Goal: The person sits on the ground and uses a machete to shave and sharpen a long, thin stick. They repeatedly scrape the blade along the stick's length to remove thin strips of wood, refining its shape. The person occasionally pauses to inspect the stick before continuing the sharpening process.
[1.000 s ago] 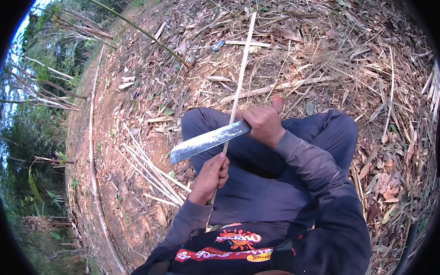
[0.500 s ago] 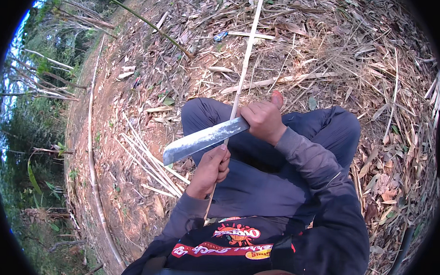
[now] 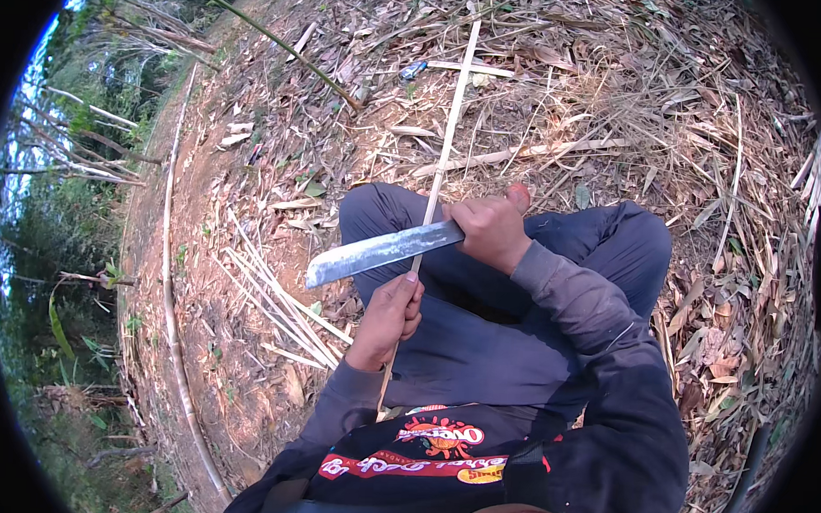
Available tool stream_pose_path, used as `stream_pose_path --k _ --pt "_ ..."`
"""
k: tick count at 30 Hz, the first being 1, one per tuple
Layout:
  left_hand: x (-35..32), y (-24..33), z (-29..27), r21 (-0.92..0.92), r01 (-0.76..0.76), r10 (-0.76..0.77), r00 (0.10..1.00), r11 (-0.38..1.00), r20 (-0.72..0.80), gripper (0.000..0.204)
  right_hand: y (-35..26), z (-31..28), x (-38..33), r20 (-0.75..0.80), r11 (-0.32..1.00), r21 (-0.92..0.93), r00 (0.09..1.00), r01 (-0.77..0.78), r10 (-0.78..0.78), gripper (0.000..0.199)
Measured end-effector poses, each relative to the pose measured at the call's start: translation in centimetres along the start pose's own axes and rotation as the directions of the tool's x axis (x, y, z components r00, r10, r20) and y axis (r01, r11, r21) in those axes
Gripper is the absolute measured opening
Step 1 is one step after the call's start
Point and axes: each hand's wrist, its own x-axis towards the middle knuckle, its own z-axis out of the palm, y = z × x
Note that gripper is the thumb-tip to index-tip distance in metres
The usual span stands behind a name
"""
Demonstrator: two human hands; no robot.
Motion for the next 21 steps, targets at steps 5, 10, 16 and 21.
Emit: stream_pose_path --k 5,10,16,21 --pt "-1.5 0.5 0.0 -0.03 -0.02 0.021 0.999 0.999 0.045 0.035 3.6 0.9 0.3 -0.114 0.993 0.027 0.987 -0.111 0.113 0.014" --pt "-2.5 -1.1 -0.5 -0.079 0.16 -0.146 0.977 0.984 0.156 0.036 9.2 -0.5 0.0 -0.026 0.801 -0.178 0.816 -0.572 0.577 0.019" --pt "-1.0 -1.2 0.1 0.003 -0.021 0.021 0.999 1.0 0.042 0.036 4.4 -0.6 0.1 0.022 0.943 -0.041 0.943 -0.33 0.331 0.022" --pt "-0.3 -1.0 1.1 0.113 -0.094 0.103 0.991 0.989 -0.08 0.034 0.4 0.8 -0.1 -0.023 0.999 0.031 0.999 0.036 -0.036 0.011"
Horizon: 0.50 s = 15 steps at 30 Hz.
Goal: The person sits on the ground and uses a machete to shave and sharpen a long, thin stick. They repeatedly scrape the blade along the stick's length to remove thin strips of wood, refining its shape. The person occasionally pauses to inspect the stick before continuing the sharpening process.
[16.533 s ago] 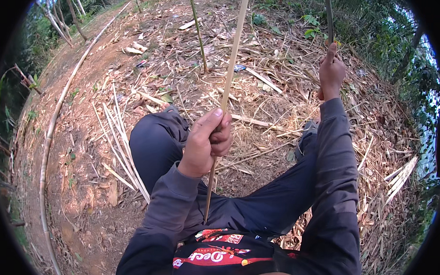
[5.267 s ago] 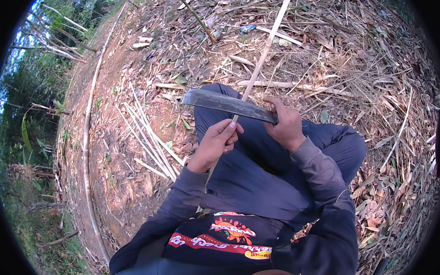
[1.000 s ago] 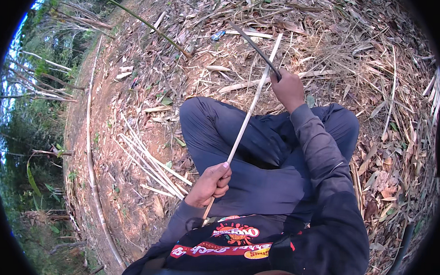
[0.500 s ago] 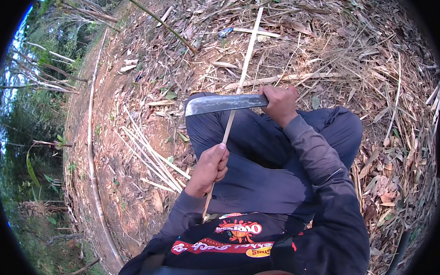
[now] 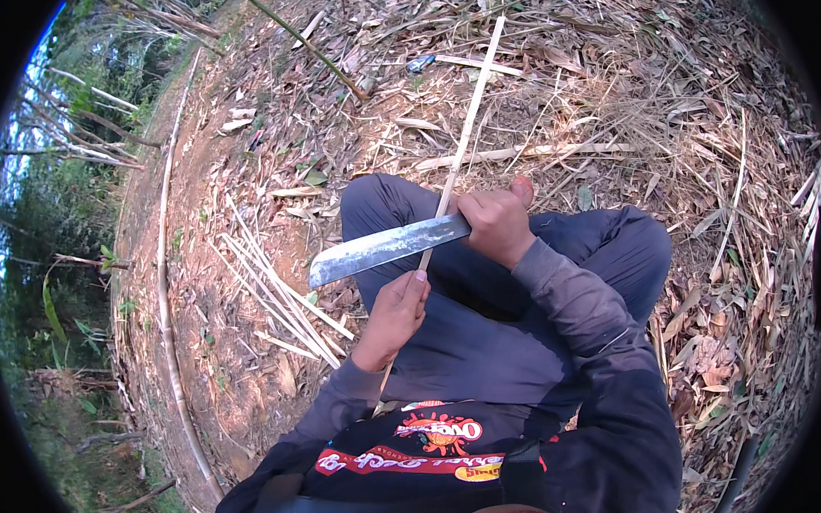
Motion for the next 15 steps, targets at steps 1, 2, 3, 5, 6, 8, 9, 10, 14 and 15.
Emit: stream_pose_path --k 1,2,3,5,6,8,9,10,14,15 --pt "-0.1 0.1 0.2 0.007 -0.018 0.018 1.0 1.0 -0.001 0.034 0.2 0.1 -0.1 -0.004 1.0 -0.006 1.0 -0.012 0.012 0.008" --pt "-0.1 0.3 0.3 0.015 -0.036 0.036 0.999 0.999 -0.001 0.034 0.9 0.1 -0.1 -0.008 1.0 -0.013 1.0 -0.025 0.025 0.005" --pt "0.0 0.5 0.6 0.014 -0.06 0.06 0.998 0.998 0.003 0.033 2.0 -0.1 0.2 -0.009 0.999 -0.027 1.0 -0.029 0.029 0.003" --pt "-0.2 0.5 0.7 -0.002 -0.051 0.051 0.999 0.999 0.004 0.033 2.7 -0.3 0.1 -0.043 0.997 -0.057 0.998 -0.052 0.049 0.005" --pt "-0.1 0.4 0.8 -0.013 -0.046 0.046 0.999 0.999 0.009 0.033 3.3 -0.8 0.2 -0.035 0.989 -0.076 0.992 -0.126 0.124 0.006" --pt "-0.6 1.2 0.8 -0.028 -0.031 0.031 0.999 0.999 0.034 0.033 5.1 -1.8 0.6 -0.025 0.956 -0.113 0.963 -0.271 0.27 0.006" --pt "-0.9 1.3 0.8 -0.034 -0.018 0.02 0.999 0.999 0.043 0.033 5.8 -2.1 0.2 -0.051 0.968 -0.108 0.974 -0.226 0.222 0.007" --pt "-1.0 1.1 0.9 -0.025 -0.024 0.025 0.999 0.999 0.041 0.033 6.3 -2.0 -0.1 -0.063 0.969 -0.13 0.977 -0.212 0.205 0.007" --pt "-0.9 0.7 0.5 -0.017 -0.004 0.004 1.0 1.0 0.019 0.033 5.8 -1.8 -0.2 -0.066 0.966 -0.156 0.978 -0.207 0.199 0.007" --pt "-0.9 0.8 0.2 -0.026 0.007 -0.007 1.0 1.0 0.001 0.033 4.9 -1.6 0.2 -0.054 0.967 -0.142 0.977 -0.212 0.206 0.007"
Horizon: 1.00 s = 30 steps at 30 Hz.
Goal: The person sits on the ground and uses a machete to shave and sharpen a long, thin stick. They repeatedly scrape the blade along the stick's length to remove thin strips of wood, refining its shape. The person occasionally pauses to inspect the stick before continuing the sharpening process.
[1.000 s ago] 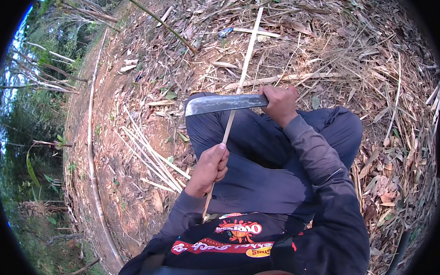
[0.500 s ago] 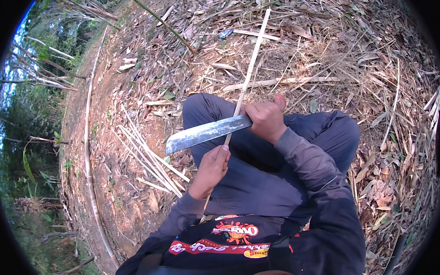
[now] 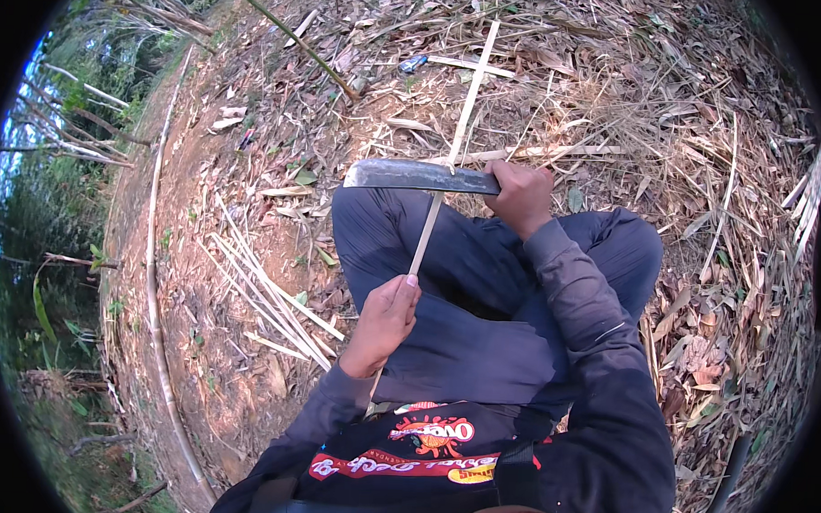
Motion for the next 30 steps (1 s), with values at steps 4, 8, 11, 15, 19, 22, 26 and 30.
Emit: stream_pose_path --k 4,8,11,15,19,22,26,30 --pt "0.3 0.8 0.2 -0.018 -0.046 0.046 0.999 0.999 0.004 0.034 -4.4 0.0 -1.0 0.019 0.997 0.067 0.999 0.043 -0.045 0.007" --pt "-0.9 0.5 -0.1 -0.005 0.014 -0.013 0.999 1.0 0.042 0.034 -0.3 0.1 0.6 -0.033 1.0 0.005 0.999 -0.01 0.01 0.007" --pt "-0.5 0.6 0.0 -0.026 0.036 -0.035 0.998 0.999 0.05 0.034 3.5 0.8 -0.3 0.012 0.977 -0.137 0.986 -0.164 0.167 0.012" --pt "0.6 0.2 -0.2 -0.019 0.03 -0.03 0.999 0.999 0.043 0.034 -1.9 -0.2 -0.6 0.037 0.999 0.02 0.999 -0.032 0.031 0.006" --pt "-1.4 0.1 -0.9 -0.019 0.066 -0.064 0.995 0.998 0.076 0.034 0.4 -0.1 0.7 -0.018 0.996 -0.038 0.997 0.08 -0.08 0.003" --pt "-3.0 -0.8 -3.2 0.001 0.073 -0.073 0.995 0.997 0.063 0.035 8.4 1.0 1.5 0.001 0.739 -0.072 0.74 -0.67 0.672 0.034" --pt "-2.5 -2.2 -4.0 0.053 0.004 -0.006 1.0 0.999 0.021 0.035 8.3 1.2 0.6 -0.013 0.585 0.198 0.595 -0.786 0.804 0.037" --pt "-0.7 -1.7 -1.9 0.048 -0.016 0.015 0.999 0.999 0.028 0.036 4.1 0.9 0.9 -0.062 0.676 0.412 0.722 -0.611 0.69 0.033"
